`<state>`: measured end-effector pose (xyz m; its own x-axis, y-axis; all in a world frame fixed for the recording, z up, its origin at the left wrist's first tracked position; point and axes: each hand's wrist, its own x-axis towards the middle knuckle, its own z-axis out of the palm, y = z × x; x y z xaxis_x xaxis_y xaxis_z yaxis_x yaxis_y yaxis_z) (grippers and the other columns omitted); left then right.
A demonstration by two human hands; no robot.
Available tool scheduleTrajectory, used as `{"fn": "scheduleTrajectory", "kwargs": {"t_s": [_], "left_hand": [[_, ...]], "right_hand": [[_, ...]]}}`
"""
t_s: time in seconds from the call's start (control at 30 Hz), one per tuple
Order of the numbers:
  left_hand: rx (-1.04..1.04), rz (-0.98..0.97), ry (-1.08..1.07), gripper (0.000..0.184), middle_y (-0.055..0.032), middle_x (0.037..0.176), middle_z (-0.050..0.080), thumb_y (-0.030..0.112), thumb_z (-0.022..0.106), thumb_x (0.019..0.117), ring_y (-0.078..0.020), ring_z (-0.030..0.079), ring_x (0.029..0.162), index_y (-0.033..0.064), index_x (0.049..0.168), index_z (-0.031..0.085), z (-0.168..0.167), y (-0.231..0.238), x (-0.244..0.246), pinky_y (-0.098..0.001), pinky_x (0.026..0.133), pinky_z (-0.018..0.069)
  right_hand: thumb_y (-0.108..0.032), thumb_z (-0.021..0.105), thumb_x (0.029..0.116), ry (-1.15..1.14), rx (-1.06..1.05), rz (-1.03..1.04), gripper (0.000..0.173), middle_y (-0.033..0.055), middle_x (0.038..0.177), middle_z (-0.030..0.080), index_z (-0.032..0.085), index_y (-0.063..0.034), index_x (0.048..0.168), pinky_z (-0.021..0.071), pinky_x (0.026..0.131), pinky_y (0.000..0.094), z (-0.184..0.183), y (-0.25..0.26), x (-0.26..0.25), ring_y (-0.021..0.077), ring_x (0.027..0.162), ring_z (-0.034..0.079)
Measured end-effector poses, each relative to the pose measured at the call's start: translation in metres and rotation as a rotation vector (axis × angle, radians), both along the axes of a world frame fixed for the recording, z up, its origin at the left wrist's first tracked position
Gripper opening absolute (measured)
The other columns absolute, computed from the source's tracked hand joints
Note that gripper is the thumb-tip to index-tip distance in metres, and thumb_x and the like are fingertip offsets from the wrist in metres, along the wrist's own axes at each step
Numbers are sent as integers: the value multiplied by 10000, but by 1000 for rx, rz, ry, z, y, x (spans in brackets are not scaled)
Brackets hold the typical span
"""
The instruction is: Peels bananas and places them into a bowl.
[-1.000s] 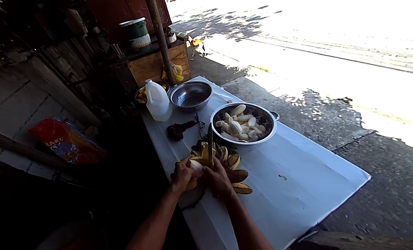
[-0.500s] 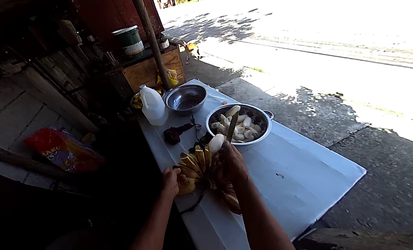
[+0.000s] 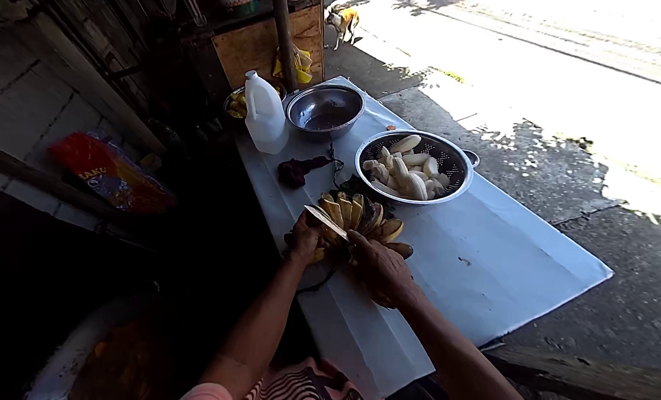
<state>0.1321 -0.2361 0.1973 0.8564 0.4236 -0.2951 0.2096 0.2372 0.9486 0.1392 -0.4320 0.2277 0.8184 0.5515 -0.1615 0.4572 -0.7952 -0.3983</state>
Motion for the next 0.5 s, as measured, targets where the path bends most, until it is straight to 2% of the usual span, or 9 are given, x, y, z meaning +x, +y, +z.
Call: {"fn": "scheduleTrajectory", "kwargs": {"t_s": [0.1,0.17,0.27,0.33,0.37,0.4,0.43,0.47,0.5], "left_hand": [[27,20,-15,420,-149,795,635,-134,663,870,-180,579,503,-29,1253,527,-1,-2,2,-313,486,554],[76,10,-31,386,-151,871,637,-86,703,883,-170,581,528,-37,1227,535,-3,-3,2,-302,486,549],[84,-9,-46,580,-166,1055,631,68,746,928,-188,606,637,43,1437,470,-5,1,-1,-331,538,553],[38,26,-35,572,-160,1030,636,95,763,921,-189,605,636,54,1418,482,-2,3,0,-331,534,549],[10,39,-48,547,-149,1005,634,63,766,906,-171,584,624,42,1383,499,-1,4,1,-304,517,518],[-6,39,-72,518,-139,995,637,11,765,885,-153,571,626,26,1341,520,0,4,1,-273,506,482],[-7,16,-97,506,-139,1008,646,-31,758,870,-151,588,643,13,1319,529,1,4,-2,-262,505,486],[0,-15,-117,520,-149,1042,657,-52,754,863,-162,620,671,2,1329,530,1,5,-5,-267,514,514],[13,-26,-126,525,-156,1047,661,-50,751,865,-164,621,650,-3,1337,526,0,5,-8,-267,492,514]], "right_hand": [[-258,393,1077,-163,-131,28,445,224,1064,663,455,-249,1517,548,697,556,10,17,0,419,878,692],[-243,384,1082,-149,-114,6,431,230,1064,662,468,-230,1504,543,717,558,11,33,10,429,906,690],[-376,323,1113,119,187,-43,464,180,1135,699,457,-215,1526,532,882,565,-10,45,24,367,1036,689],[-372,337,1118,290,498,-44,514,192,1273,668,415,-130,1564,489,1010,532,-30,48,25,324,1148,660],[-354,347,1118,349,625,-56,511,188,1311,653,420,-107,1560,481,1035,501,-37,49,26,296,1170,649],[-339,358,1115,390,734,-85,491,165,1286,664,463,-98,1530,501,1006,458,-43,50,27,252,1126,659],[-323,368,1112,426,833,-139,455,124,1146,687,531,-87,1465,536,884,396,-47,52,27,194,964,664],[-306,362,1115,479,935,-206,418,76,926,636,572,-65,1385,523,688,335,-50,55,27,147,736,598],[-304,351,1124,553,1026,-270,400,45,780,570,578,-54,1337,482,547,297,-52,58,27,124,586,528]]}}
